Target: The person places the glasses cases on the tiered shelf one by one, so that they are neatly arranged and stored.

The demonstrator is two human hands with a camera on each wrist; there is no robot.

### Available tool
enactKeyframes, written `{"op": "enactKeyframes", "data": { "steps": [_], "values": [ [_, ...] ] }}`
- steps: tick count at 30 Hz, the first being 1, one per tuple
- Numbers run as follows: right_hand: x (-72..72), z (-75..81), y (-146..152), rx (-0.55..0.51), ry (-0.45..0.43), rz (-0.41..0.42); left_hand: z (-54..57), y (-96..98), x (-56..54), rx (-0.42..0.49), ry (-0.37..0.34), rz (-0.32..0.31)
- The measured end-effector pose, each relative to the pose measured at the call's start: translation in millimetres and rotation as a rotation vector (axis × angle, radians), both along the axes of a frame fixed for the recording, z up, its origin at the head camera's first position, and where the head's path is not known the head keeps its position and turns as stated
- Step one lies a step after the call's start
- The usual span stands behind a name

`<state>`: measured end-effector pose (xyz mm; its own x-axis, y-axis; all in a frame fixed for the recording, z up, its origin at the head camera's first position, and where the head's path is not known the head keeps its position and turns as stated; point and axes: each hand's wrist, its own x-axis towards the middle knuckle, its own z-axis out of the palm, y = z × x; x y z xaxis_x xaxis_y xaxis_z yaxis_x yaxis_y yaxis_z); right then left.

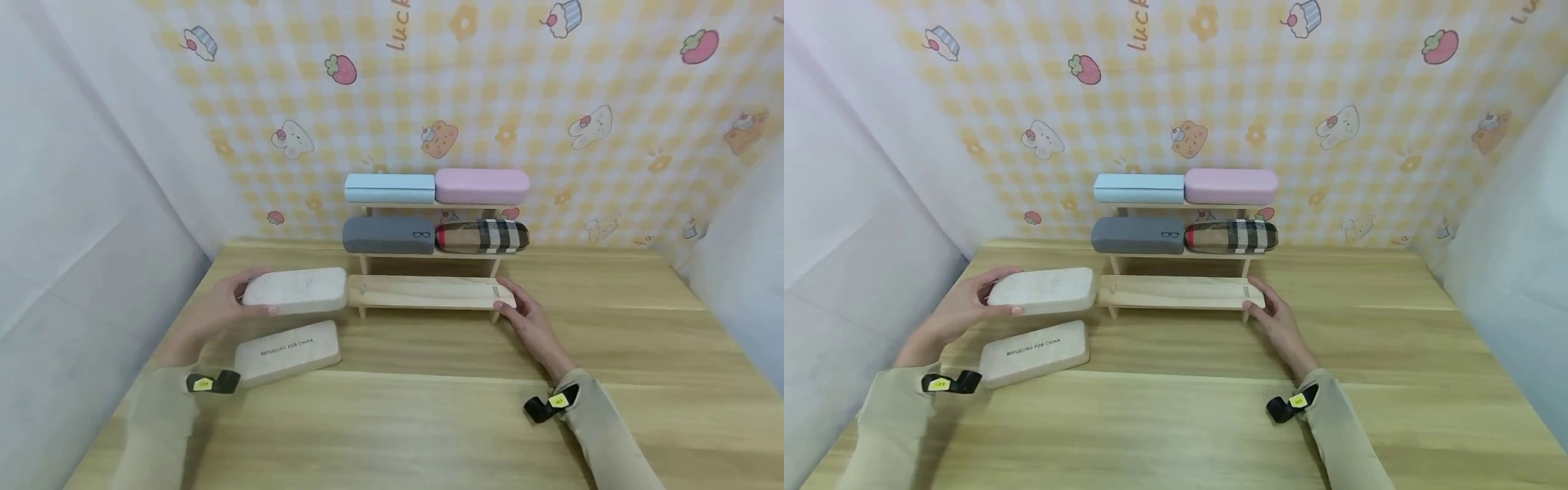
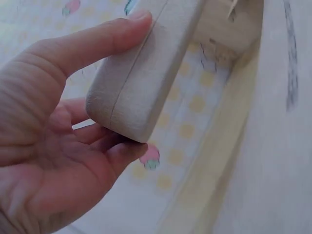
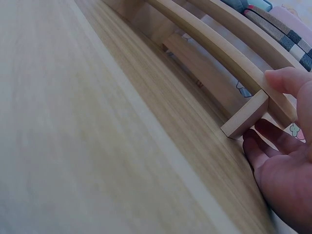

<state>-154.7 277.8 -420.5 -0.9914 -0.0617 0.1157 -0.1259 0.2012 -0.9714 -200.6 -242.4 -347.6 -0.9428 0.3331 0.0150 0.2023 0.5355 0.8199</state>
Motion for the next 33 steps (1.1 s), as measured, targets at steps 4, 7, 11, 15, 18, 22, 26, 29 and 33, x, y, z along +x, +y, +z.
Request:
{"op": "enactKeyframes", "data": {
  "steps": [4, 7, 11, 15, 18, 22, 26, 29, 33],
  "values": [
    [-5.3, -11.1, 4.3, -0.015, 0.010, 0.000, 11.4, 23.0, 1.0, 0.003, 0.022, -0.051],
    [-7.4, -12.9, 6.4, 0.009, 0.015, -0.010, 17.7, 41.8, 0.0, -0.001, 0.018, -0.062],
    [-6.3, -8.9, 3.2, 0.027, -0.005, -0.013, 16.6, 62.1, -2.8, 0.015, -0.009, -0.066],
    [-6.4, -13.7, 3.1, 0.017, -0.003, -0.014, 8.1, 82.3, -7.7, 0.034, -0.029, -0.054],
    [-2.7, -16.0, 4.5, 0.018, -0.002, -0.015, 3.0, 98.5, -9.4, 0.025, -0.043, -0.044],
    [1.5, -15.9, 5.7, 0.023, -0.008, -0.028, -0.4, 116.3, -11.9, 0.001, -0.028, -0.033],
    [0.9, -15.3, 4.3, 0.021, -0.009, -0.025, -2.2, 126.2, -13.4, 0.001, 0.008, -0.022],
    [-0.8, -15.7, 3.4, 0.021, 0.001, -0.014, -3.5, 130.1, -12.5, -0.007, 0.035, -0.025],
    [-2.1, -15.9, 3.7, 0.016, 0.026, -0.010, -6.4, 134.3, -10.4, -0.014, 0.040, -0.023]
  ]
}}
